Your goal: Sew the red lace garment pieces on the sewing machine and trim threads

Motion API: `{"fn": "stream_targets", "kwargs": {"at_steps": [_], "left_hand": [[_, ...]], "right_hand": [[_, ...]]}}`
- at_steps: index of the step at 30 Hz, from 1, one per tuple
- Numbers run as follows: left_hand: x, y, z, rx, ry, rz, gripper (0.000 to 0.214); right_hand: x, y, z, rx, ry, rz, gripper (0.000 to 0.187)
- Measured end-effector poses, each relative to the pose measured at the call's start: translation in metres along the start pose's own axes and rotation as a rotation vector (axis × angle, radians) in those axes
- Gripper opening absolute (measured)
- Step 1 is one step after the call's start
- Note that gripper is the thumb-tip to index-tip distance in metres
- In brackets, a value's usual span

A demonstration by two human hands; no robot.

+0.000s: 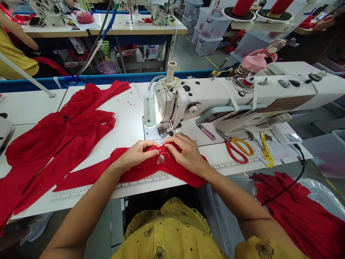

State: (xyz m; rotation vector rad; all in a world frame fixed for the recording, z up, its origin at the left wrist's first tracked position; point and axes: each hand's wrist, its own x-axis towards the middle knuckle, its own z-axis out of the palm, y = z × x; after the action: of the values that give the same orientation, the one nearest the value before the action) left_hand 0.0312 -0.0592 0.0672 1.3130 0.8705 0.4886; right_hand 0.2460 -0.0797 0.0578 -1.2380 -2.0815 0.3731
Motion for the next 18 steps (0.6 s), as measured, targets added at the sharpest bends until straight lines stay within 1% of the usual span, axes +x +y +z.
{"fn": "stream_targets", "kwargs": {"at_steps": [8, 11, 13, 15, 17, 18], "left_hand": [[0.0, 0.0, 0.001, -0.011, 0.009, -0.015, 0.027], [0.0, 0.001, -0.001, -0.013, -0.032, -0.014, 0.025], [0.0, 0.002, -0.003, 0.01, -0.077, -0.002, 0.023], [0.0, 0.002, -0.005, 0.047, -0.104, 0.005, 0.022], [0.001, -0.001, -0.007, 0.132, -0.058, 0.008, 0.023], [0.001, -0.004, -0.008, 0.217, 0.003, 0.03, 0.023]], "right_hand": [[-0.001, 0.0, 0.002, 0.015, -0.003, 0.019, 0.014], [0.0, 0.0, 0.001, 0.018, -0.012, 0.049, 0.015], [0.001, 0.001, -0.002, 0.032, -0.068, 0.074, 0.016], [0.004, 0.003, -0.005, 0.079, -0.172, 0.092, 0.018], [0.008, 0.006, -0.008, 0.154, -0.295, 0.134, 0.019], [0.01, 0.009, -0.009, 0.186, -0.352, 0.166, 0.019]]}}
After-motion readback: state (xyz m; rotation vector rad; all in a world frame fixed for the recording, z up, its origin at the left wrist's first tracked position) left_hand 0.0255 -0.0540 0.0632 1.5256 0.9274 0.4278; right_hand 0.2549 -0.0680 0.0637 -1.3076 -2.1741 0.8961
